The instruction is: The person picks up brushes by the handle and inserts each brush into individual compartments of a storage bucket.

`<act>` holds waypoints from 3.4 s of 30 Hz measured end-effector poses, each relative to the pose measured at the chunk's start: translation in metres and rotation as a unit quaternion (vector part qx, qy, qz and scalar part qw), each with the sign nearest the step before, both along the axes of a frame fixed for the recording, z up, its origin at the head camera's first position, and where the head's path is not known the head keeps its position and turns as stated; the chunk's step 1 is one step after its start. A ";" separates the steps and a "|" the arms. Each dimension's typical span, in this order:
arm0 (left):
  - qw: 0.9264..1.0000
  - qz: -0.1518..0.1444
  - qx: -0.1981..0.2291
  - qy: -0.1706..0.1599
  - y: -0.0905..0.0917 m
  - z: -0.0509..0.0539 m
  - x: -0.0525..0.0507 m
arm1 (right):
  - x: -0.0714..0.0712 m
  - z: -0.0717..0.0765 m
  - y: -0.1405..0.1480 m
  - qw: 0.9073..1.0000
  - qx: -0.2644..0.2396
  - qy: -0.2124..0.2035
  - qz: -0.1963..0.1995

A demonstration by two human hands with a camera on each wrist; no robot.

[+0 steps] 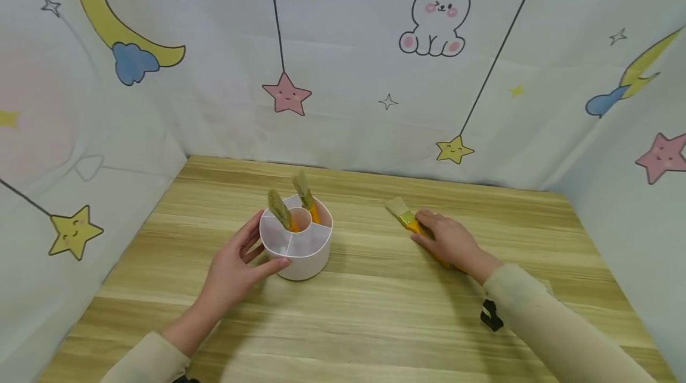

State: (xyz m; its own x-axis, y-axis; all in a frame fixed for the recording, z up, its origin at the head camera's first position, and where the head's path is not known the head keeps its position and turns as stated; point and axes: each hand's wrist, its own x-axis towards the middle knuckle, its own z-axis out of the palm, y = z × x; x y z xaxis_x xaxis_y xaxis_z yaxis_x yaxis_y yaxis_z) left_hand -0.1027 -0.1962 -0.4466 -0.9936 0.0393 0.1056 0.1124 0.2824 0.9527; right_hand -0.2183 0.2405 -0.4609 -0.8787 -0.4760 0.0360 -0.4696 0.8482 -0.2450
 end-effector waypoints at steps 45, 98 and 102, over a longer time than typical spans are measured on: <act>0.997 -0.072 0.038 -0.001 -0.019 -0.005 -0.023 | -0.005 -0.002 0.006 0.989 -0.036 0.113 0.084; 0.998 -0.056 0.025 0.002 -0.016 -0.005 -0.018 | 0.008 0.077 -0.092 0.842 -0.501 -0.172 -0.101; 0.998 -0.055 0.027 0.001 -0.016 -0.005 -0.018 | 0.011 0.085 -0.111 0.802 -0.561 -0.192 -0.069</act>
